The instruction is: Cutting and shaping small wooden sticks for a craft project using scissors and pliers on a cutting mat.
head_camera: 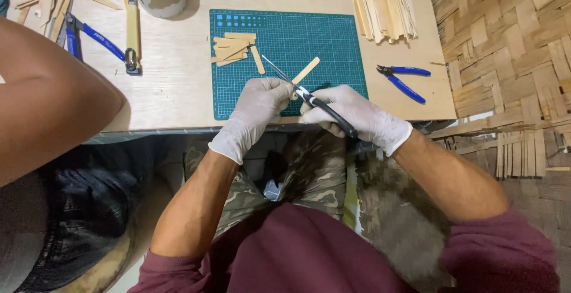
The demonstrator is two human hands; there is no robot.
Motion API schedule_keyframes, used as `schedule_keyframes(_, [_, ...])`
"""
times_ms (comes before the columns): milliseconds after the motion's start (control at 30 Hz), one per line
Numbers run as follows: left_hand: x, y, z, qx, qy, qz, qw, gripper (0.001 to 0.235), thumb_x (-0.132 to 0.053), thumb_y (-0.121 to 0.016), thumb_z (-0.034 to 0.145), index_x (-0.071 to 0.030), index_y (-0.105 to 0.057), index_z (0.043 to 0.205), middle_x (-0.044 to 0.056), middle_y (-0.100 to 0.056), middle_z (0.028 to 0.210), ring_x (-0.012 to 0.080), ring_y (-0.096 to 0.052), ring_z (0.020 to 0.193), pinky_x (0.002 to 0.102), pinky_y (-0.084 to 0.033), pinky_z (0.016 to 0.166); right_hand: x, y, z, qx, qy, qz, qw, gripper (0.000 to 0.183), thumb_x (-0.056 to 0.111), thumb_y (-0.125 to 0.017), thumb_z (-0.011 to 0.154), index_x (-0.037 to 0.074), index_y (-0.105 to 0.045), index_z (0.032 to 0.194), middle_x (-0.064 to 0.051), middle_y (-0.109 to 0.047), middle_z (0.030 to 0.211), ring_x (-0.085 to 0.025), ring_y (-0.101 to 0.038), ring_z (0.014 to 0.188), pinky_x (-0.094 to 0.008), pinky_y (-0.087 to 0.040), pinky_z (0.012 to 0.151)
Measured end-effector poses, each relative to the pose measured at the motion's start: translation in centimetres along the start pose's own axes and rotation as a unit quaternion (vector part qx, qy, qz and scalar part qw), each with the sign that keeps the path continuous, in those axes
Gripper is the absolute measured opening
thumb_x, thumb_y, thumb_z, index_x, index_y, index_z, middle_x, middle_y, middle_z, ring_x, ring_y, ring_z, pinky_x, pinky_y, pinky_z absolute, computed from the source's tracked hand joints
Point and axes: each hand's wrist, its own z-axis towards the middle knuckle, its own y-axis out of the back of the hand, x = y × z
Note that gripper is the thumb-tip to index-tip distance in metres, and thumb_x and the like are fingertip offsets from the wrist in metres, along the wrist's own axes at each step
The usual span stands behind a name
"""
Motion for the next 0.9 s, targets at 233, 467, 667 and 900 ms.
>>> schedule_keyframes(233, [-0.1, -0.1, 0.7, -0.005, 0.015, -0.009, 1.000, 0.013, -0.009, -0.065, 0.088, -0.005, -0.069, 0.076, -0.005, -0.039, 0.054, 0.0018, -0.031, 0.045, 0.016, -0.028, 0.041, 0.6, -0.1, 0.3, -0.005, -0.037, 0.024, 0.999, 0.016, 0.015, -0.077, 0.075, 0.003, -0.073, 0.085, -0.012, -0.053, 0.052, -0.015, -0.050, 0.039, -0.026, -0.039, 0.034])
schedule_keyframes(467, [0.1, -0.1, 1.6, -0.014, 0.042, -0.018, 0.999, 0.014, -0.007, -0.066, 0.088, -0.004, -0.069, 0.075, -0.004, -0.038, 0.051, 0.0024, -0.029, 0.042, 0.016, -0.027, 0.039, 0.6, -0.1, 0.7, -0.004, -0.077, 0.046, 0.996, 0.018, 0.013, -0.077, 0.074, 0.001, -0.073, 0.086, -0.012, -0.055, 0.051, -0.015, -0.050, 0.037, -0.028, -0.040, 0.033])
schedule_keyframes(667, [-0.8, -0.4, 0.8, -0.023, 0.054, -0.005, 0.998, 0.013, -0.006, -0.064, 0.087, -0.001, -0.070, 0.077, -0.004, -0.037, 0.051, 0.0031, -0.029, 0.042, 0.017, -0.027, 0.039, 1.7, -0.4, -0.2, 0.002, -0.089, 0.056, 0.994, 0.013, 0.012, -0.074, 0.074, 0.001, -0.070, 0.080, -0.011, -0.053, 0.052, -0.014, -0.049, 0.040, -0.027, -0.038, 0.035])
schedule_keyframes(900, [-0.5, -0.5, 1.2, -0.043, 0.058, 0.000, 0.997, 0.012, -0.009, -0.068, 0.087, -0.001, -0.072, 0.079, -0.002, -0.042, 0.052, 0.0041, -0.032, 0.042, 0.017, -0.030, 0.037, 1.8, -0.3, -0.4, 0.003, -0.097, 0.057, 0.994, 0.015, 0.014, -0.075, 0.076, 0.000, -0.068, 0.078, -0.011, -0.053, 0.053, -0.015, -0.049, 0.041, -0.028, -0.038, 0.037])
